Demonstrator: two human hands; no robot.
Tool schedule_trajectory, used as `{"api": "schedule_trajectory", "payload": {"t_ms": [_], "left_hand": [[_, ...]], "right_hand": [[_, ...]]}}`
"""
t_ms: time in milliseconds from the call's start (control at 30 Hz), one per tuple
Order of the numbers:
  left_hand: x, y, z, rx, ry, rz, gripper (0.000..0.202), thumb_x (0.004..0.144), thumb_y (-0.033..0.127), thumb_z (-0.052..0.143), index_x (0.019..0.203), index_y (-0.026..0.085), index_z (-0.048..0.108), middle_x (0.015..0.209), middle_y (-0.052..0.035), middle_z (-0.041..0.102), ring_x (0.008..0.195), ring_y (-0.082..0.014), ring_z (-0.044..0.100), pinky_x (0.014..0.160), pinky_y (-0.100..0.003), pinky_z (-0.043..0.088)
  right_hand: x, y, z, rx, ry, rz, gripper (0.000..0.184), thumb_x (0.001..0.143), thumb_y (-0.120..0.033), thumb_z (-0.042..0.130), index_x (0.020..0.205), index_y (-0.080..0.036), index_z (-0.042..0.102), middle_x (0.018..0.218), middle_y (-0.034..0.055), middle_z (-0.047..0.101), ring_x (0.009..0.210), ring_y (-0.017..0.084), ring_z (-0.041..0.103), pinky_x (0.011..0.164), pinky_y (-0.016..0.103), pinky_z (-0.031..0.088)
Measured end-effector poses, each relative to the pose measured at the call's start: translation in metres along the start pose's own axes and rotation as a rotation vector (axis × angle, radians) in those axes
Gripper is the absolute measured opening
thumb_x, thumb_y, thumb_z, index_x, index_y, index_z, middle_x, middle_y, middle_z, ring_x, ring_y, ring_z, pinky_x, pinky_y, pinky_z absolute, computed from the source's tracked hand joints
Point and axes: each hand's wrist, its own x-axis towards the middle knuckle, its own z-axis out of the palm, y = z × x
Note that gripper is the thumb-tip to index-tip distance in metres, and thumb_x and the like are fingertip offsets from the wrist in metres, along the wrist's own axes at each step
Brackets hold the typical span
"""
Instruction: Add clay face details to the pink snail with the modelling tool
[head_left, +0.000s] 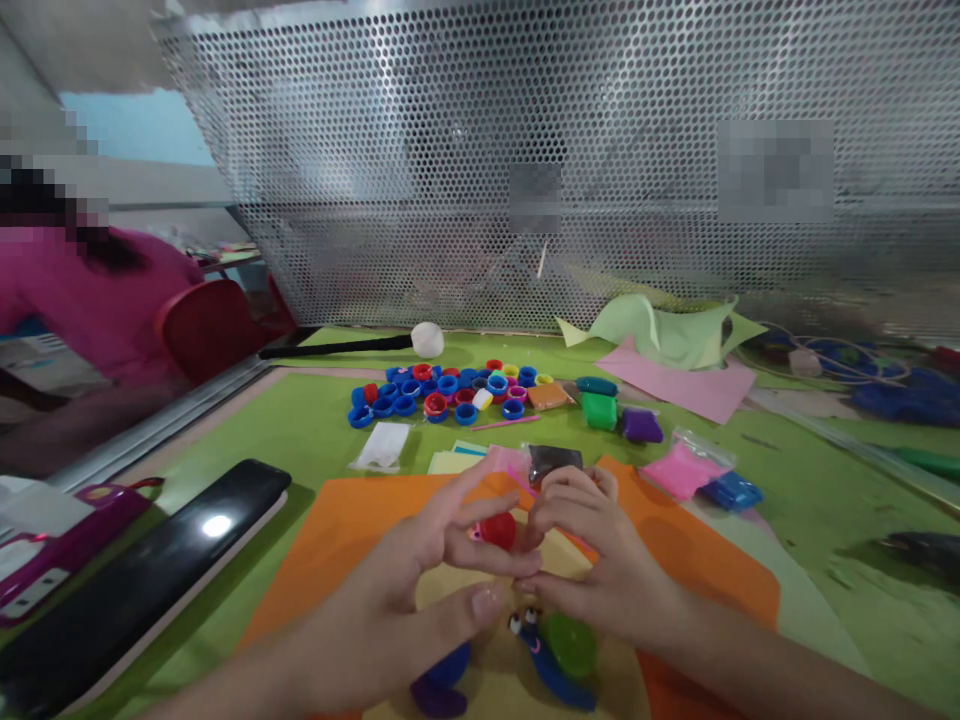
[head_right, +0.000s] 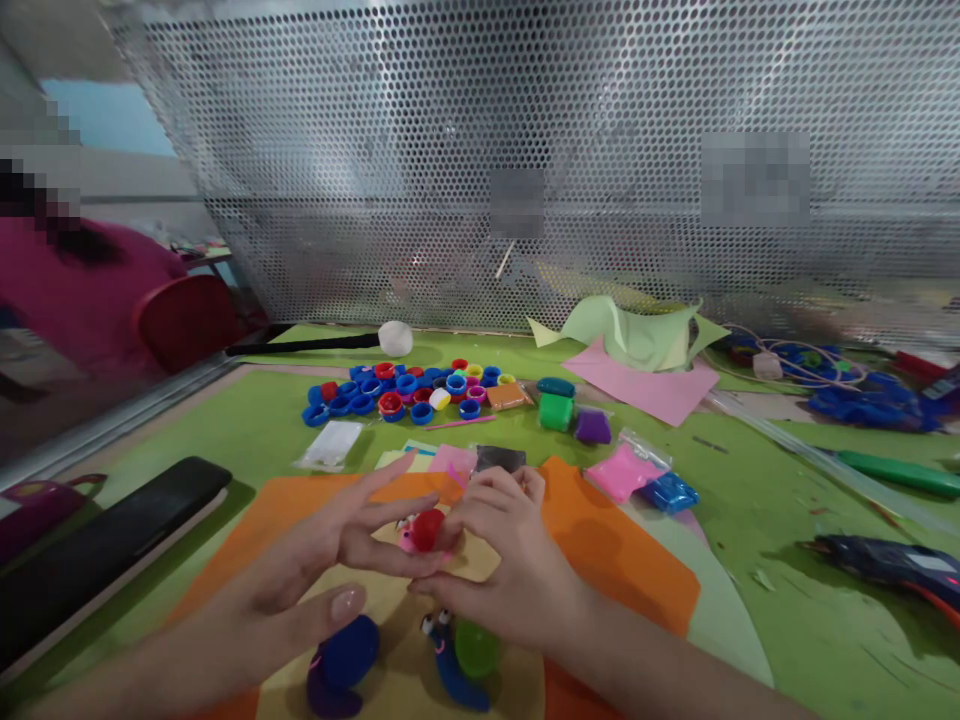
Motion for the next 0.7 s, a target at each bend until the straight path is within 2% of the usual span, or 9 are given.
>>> {"api": "schedule_trajectory", "payload": {"t_ms": [67, 133, 200, 267, 367, 467, 567, 700], "left_hand": [[0.0007, -0.0013, 0.0014, 0.004, -0.029, 0.008, 0.031, 0.084, 0.046, 0.049, 0.108, 0.032, 0.062, 0.128, -0.0012, 0.056, 0.133, -0.0226, 0.029, 0.109, -0.049, 0.020], [0.0011, -0.0026, 0.0033, 0.013, -0.063, 0.009, 0.033, 0.084, 0.044, 0.050, 0.114, 0.032, 0.058, 0.141, 0.0002, 0.039, 0.134, -0.0235, 0.025, 0.109, -0.048, 0.020], [0.0012, -0.0035, 0.0050, 0.033, -0.075, 0.013, 0.036, 0.082, 0.042, 0.053, 0.117, 0.032, 0.056, 0.147, 0.0007, 0.028, 0.135, -0.0256, 0.020, 0.108, -0.050, 0.018], [0.0011, -0.0038, 0.0058, 0.044, -0.063, 0.025, 0.036, 0.081, 0.042, 0.055, 0.116, 0.032, 0.057, 0.146, 0.0004, 0.030, 0.135, -0.0263, 0.020, 0.109, -0.051, 0.014], [0.0000, -0.0034, 0.0047, 0.039, -0.027, 0.013, 0.031, 0.083, 0.043, 0.052, 0.110, 0.032, 0.061, 0.136, -0.0006, 0.047, 0.134, -0.0242, 0.024, 0.109, -0.050, 0.014], [-0.0019, -0.0034, 0.0019, 0.013, 0.088, -0.026, 0.029, 0.085, 0.047, 0.047, 0.098, 0.029, 0.067, 0.127, -0.0008, 0.057, 0.134, -0.0238, 0.026, 0.109, -0.049, 0.018], [-0.0030, -0.0049, 0.0003, 0.041, 0.117, -0.019, 0.029, 0.086, 0.046, 0.045, 0.093, 0.029, 0.067, 0.130, 0.0008, 0.054, 0.134, -0.0235, 0.026, 0.110, -0.047, 0.020], [-0.0035, -0.0076, 0.0046, 0.152, 0.020, -0.003, 0.027, 0.085, 0.041, 0.049, 0.108, 0.031, 0.060, 0.139, 0.0006, 0.043, 0.132, -0.0244, 0.030, 0.108, -0.045, 0.025]], "right_hand": [[0.0004, -0.0004, 0.0010, 0.000, -0.008, -0.006, 0.014, 0.069, -0.027, 0.068, 0.067, -0.024, 0.054, 0.066, -0.0042, 0.063, 0.079, 0.022, 0.053, 0.074, 0.041, 0.031], [0.0009, -0.0014, 0.0023, 0.003, -0.015, -0.014, 0.015, 0.067, -0.024, 0.069, 0.069, -0.024, 0.054, 0.066, -0.0052, 0.062, 0.078, 0.021, 0.054, 0.074, 0.040, 0.032], [0.0011, -0.0024, 0.0032, 0.007, -0.019, -0.019, 0.016, 0.065, -0.023, 0.070, 0.070, -0.024, 0.055, 0.067, -0.0051, 0.062, 0.077, 0.021, 0.054, 0.073, 0.040, 0.032], [0.0012, -0.0032, 0.0033, 0.011, -0.023, -0.019, 0.017, 0.064, -0.023, 0.071, 0.069, -0.023, 0.054, 0.067, -0.0046, 0.061, 0.076, 0.021, 0.054, 0.073, 0.040, 0.031], [0.0013, -0.0036, 0.0016, 0.029, -0.033, -0.019, 0.018, 0.065, -0.021, 0.071, 0.068, -0.023, 0.053, 0.066, -0.0047, 0.061, 0.078, 0.022, 0.054, 0.075, 0.042, 0.030], [0.0015, -0.0025, -0.0010, 0.049, -0.043, -0.022, 0.016, 0.070, -0.024, 0.070, 0.069, -0.022, 0.053, 0.068, -0.0041, 0.063, 0.080, 0.022, 0.054, 0.075, 0.042, 0.030], [0.0016, -0.0011, -0.0019, 0.057, -0.048, -0.038, 0.016, 0.074, -0.027, 0.067, 0.069, -0.022, 0.053, 0.067, -0.0043, 0.063, 0.079, 0.021, 0.054, 0.074, 0.041, 0.029], [0.0019, -0.0016, 0.0008, 0.057, -0.037, -0.077, 0.016, 0.072, -0.023, 0.066, 0.067, -0.022, 0.052, 0.064, -0.0047, 0.061, 0.079, 0.021, 0.053, 0.074, 0.042, 0.029]]}}
